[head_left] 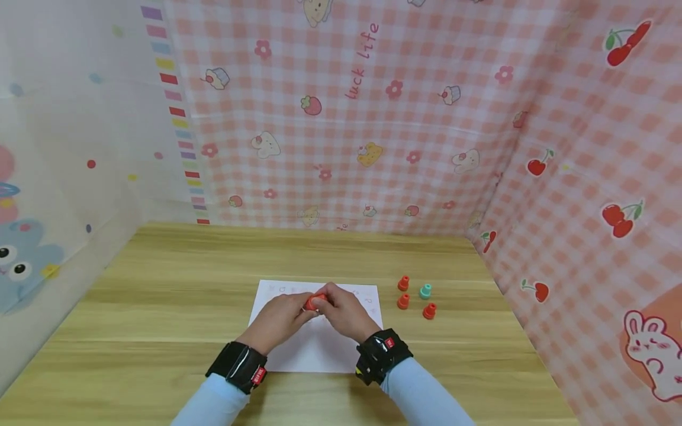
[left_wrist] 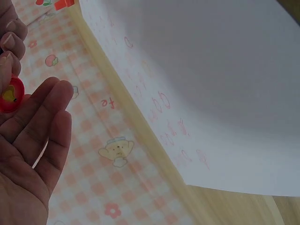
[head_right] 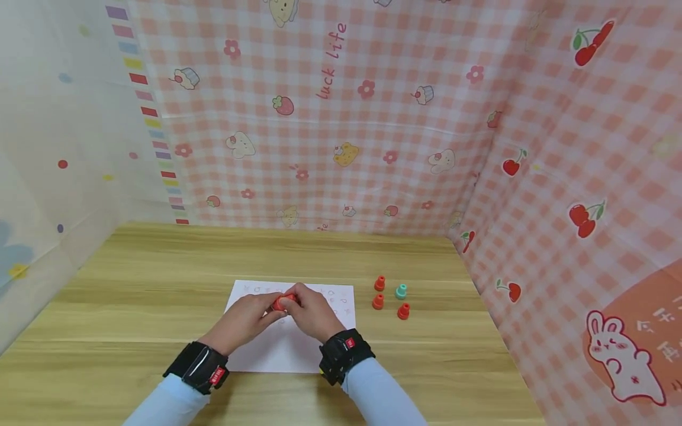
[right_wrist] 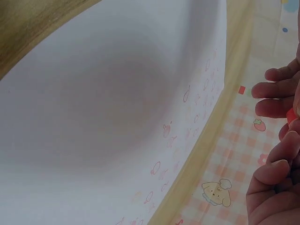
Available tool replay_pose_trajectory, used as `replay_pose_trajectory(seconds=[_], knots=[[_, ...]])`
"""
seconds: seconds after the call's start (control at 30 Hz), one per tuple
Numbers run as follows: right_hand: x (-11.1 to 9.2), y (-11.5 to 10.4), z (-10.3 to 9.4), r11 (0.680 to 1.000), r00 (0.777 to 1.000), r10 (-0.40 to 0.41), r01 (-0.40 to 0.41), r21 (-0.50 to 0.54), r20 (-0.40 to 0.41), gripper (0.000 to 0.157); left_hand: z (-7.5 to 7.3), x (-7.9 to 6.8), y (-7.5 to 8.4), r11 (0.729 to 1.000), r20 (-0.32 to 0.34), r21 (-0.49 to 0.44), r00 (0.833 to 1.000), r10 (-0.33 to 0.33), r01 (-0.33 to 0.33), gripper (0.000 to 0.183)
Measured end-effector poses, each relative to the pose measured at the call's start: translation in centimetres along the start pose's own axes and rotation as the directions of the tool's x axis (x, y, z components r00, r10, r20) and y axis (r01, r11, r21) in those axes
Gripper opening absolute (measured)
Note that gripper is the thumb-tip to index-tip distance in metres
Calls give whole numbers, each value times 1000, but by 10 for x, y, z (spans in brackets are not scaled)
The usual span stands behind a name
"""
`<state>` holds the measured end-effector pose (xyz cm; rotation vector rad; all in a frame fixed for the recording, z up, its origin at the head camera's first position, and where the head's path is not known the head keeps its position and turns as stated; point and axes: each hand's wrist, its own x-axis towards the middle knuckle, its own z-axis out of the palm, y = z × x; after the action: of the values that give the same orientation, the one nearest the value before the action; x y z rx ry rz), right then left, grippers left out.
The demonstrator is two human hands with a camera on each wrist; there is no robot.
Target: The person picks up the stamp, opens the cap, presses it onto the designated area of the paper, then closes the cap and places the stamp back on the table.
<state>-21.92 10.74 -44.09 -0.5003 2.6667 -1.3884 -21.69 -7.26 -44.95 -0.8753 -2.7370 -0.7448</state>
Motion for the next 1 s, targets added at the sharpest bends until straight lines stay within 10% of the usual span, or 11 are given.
replay_pose_trajectory(seconds=[1.0], knots=[[1, 5, -28, 982, 986, 148, -155, -108, -74, 17, -2, -11, -8, 958, 26, 239, 985, -171, 160, 53]])
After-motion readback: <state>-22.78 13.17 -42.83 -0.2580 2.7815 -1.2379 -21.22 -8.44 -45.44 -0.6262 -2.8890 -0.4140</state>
